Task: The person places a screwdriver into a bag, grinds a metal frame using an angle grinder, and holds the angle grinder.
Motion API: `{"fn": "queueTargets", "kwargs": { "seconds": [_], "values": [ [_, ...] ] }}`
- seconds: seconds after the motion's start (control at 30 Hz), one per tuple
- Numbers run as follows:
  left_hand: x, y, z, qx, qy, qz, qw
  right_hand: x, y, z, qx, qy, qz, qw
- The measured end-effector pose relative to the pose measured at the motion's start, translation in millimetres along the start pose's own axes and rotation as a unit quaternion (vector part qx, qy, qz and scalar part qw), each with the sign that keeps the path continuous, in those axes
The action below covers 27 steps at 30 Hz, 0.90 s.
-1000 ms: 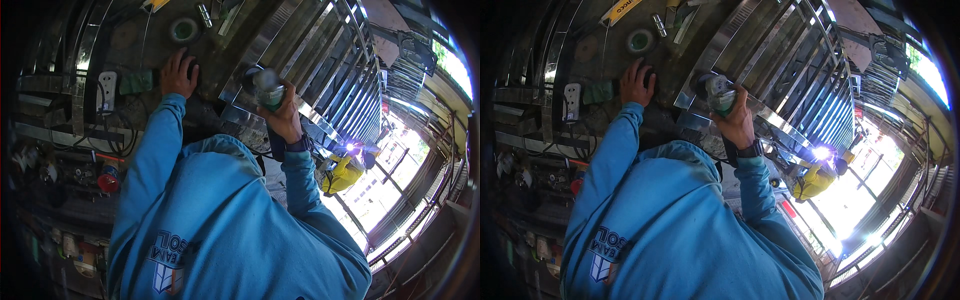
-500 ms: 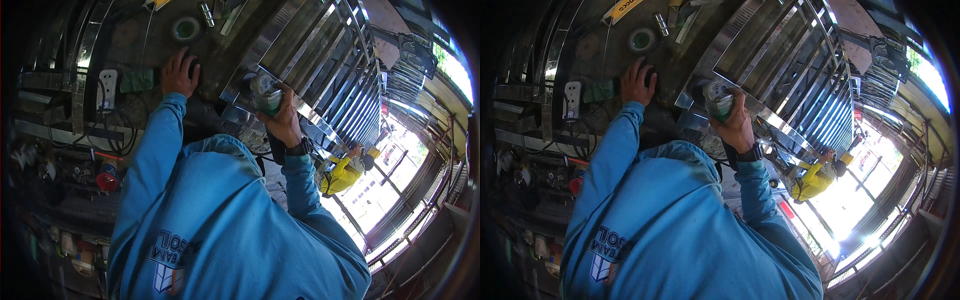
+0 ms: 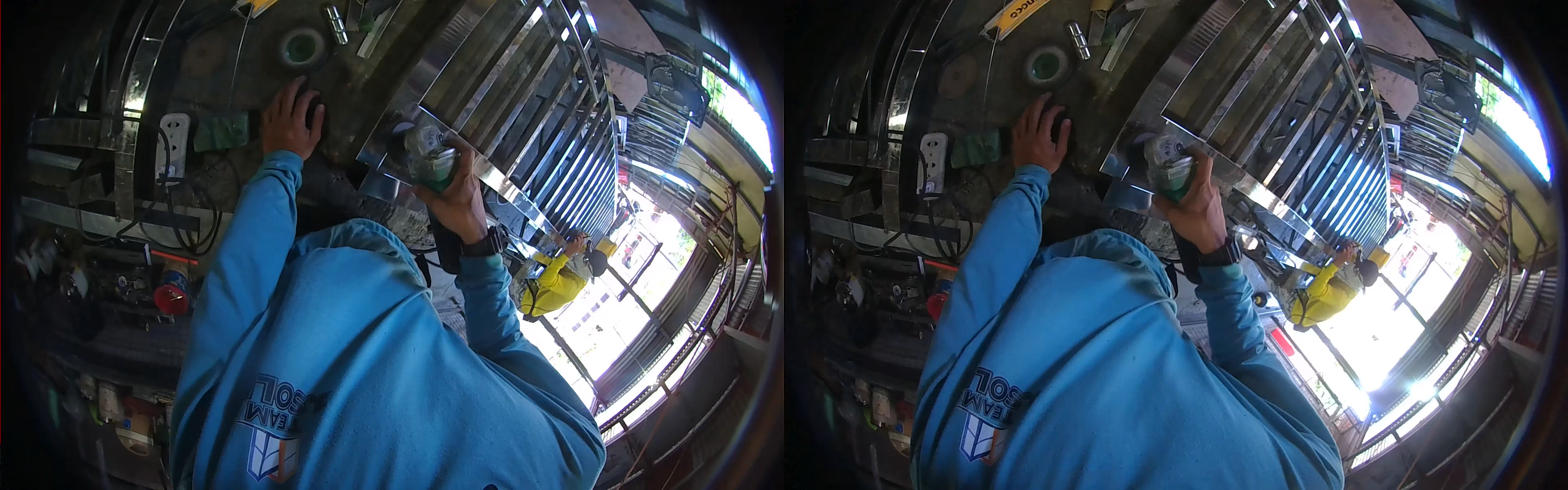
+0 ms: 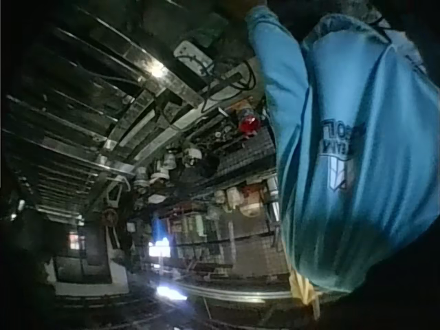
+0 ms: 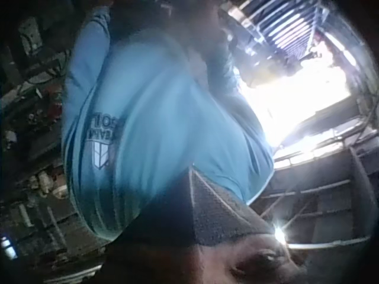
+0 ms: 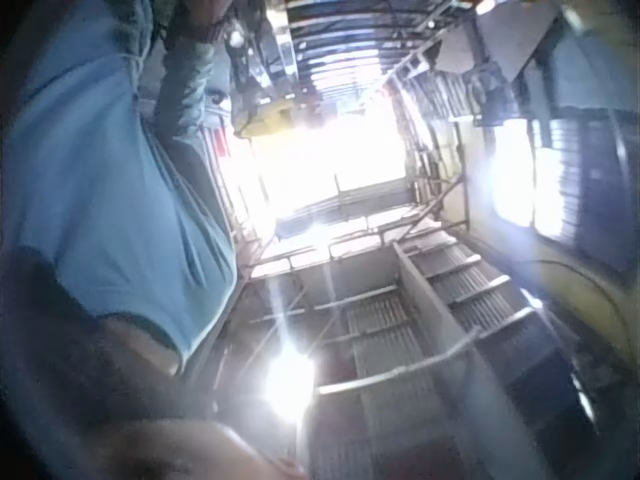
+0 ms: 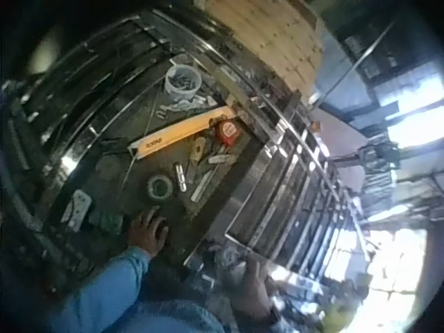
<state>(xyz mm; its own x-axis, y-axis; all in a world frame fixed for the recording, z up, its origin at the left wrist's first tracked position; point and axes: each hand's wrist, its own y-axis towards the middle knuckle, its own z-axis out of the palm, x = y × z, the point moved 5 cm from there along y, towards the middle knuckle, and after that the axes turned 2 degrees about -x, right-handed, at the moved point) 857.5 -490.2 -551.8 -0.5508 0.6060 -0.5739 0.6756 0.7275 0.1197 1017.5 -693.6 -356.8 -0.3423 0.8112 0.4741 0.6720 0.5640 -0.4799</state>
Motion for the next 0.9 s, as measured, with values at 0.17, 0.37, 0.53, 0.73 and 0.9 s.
{"fn": "queueTargets", "kwargs": {
  "seconds": [0.17,0.37,0.53,0.73,0.9],
  "values": [
    [1.2,0.6,0.4,0.0,0.006,0.002,1.0,7.5,-28.0,-1.2,0.012,0.009,0.046,0.999],
    [-3.1,2.9,-0.7,-0.007,0.012,0.02,1.0,10.6,-60.4,-2.9,-0.011,0.03,0.124,0.992],
    [-6.2,3.2,-1.4,-0.009,0.011,0.033,0.999,12.4,-75.8,2.8,-0.059,0.007,0.101,0.993],
    [-6.5,3.4,-1.7,-0.001,0.043,0.037,0.998,12.0,-82.0,10.3,-0.081,0.055,0.128,0.987],
    [-5.3,3.9,-1.7,-0.017,0.038,0.04,0.998,4.3,-80.5,11.8,-0.083,0.023,0.154,0.984]
  ]
}}
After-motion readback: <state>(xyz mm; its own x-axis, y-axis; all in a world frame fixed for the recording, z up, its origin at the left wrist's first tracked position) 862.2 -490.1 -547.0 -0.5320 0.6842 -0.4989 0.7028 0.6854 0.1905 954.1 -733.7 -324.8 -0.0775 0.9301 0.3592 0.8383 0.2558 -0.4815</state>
